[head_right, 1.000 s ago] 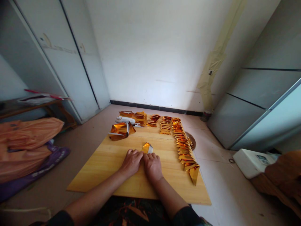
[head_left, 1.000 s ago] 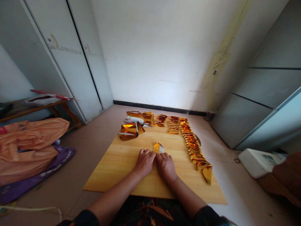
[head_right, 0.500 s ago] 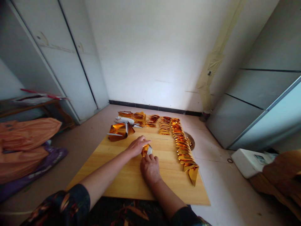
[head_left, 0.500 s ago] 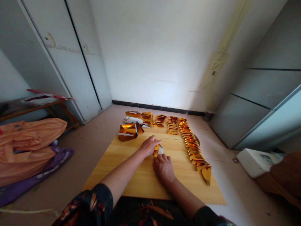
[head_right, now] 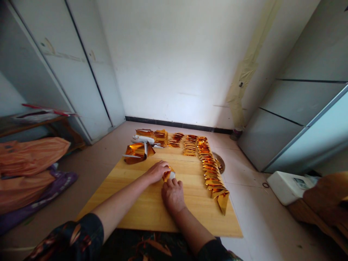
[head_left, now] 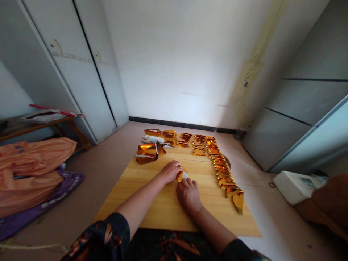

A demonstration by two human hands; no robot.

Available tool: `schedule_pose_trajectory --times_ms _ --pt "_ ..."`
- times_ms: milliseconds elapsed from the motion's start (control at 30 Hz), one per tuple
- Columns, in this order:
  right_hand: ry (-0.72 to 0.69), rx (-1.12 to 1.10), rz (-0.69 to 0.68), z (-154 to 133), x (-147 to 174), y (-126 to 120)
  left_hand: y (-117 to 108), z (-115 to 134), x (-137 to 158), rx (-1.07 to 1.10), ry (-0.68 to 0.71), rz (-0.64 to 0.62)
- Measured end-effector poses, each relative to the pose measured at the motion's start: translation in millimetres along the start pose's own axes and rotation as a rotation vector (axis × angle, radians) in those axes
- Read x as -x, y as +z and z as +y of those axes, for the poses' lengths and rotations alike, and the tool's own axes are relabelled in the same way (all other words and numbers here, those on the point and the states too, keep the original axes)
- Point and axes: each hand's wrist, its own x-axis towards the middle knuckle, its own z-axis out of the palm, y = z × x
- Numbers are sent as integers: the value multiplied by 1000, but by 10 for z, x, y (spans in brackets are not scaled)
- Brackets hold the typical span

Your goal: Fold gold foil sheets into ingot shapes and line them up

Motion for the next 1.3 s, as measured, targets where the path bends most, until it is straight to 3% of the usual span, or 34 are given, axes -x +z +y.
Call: schedule_pose_trajectory --times_ms 233,500,767,1067,1300 --pt "-3 10 -18 -5 -3 -18 75 5 -6 -57 31 -46" --pt "-3 6 -18 -4 -6 -7 -52 35 26 -205 234 -78" --pt "17 -12 -20 21 -27 -31 -140 64 6 -241 170 -69" --pt "-55 -38 -62 355 8 -191 -164 104 81 -296 223 -54" --pt "-109 -50 -121 618 -90 -328 -209 194 223 -351 179 -54"
